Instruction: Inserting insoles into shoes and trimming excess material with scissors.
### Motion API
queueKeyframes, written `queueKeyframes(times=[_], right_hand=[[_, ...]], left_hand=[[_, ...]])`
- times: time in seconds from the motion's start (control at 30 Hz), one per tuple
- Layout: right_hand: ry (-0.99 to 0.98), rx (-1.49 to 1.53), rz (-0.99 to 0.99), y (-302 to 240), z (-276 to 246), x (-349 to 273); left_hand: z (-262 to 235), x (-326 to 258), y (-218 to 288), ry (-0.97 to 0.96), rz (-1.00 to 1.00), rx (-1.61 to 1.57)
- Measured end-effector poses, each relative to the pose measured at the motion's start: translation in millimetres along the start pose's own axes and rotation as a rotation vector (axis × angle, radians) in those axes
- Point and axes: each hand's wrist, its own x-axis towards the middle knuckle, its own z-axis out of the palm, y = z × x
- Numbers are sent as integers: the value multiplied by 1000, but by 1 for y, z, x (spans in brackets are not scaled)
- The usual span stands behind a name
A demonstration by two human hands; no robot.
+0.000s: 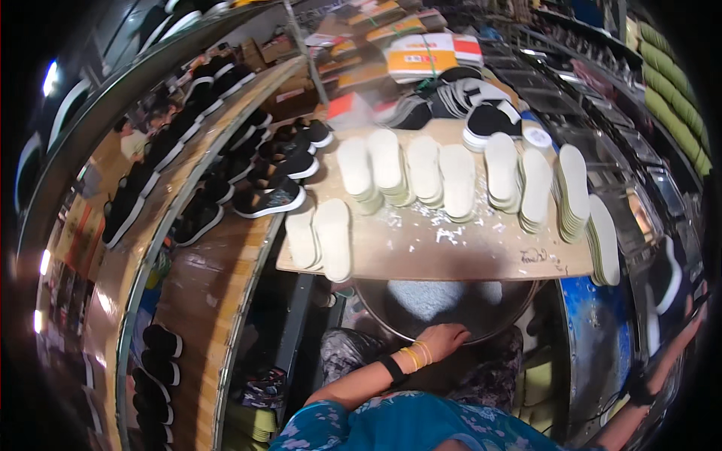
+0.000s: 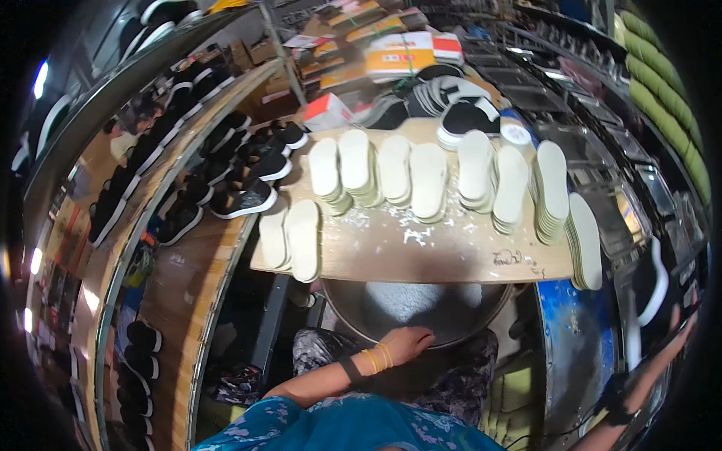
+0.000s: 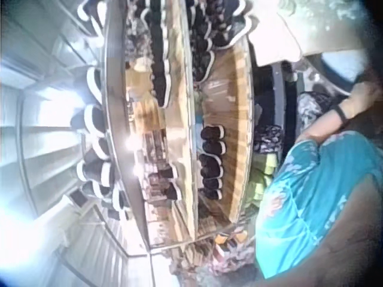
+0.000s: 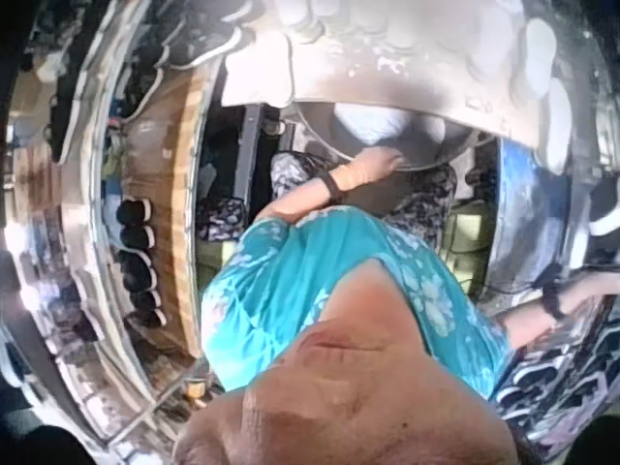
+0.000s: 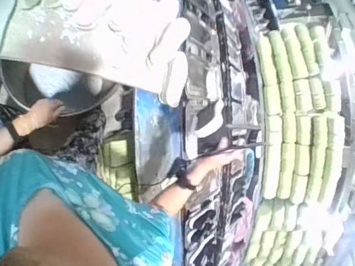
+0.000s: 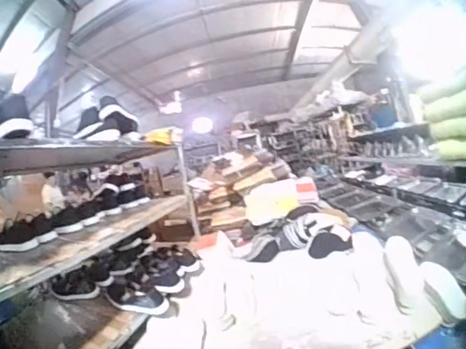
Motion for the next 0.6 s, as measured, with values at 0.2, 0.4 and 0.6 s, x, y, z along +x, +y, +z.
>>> queueKeyframes(times=[0.2,0.4,0.6], right_hand=[[-477,153,-473,-192,157,-197],[-1368,423,-481,-268,227,-338],[-1372,529,36,-261,218,-364]], left_hand=[[-54,-21,-4,-115,-408,-1535],[-103,-89,-43,126,-232,-2158],[-108,-113,-58,265,-160,-1757]])
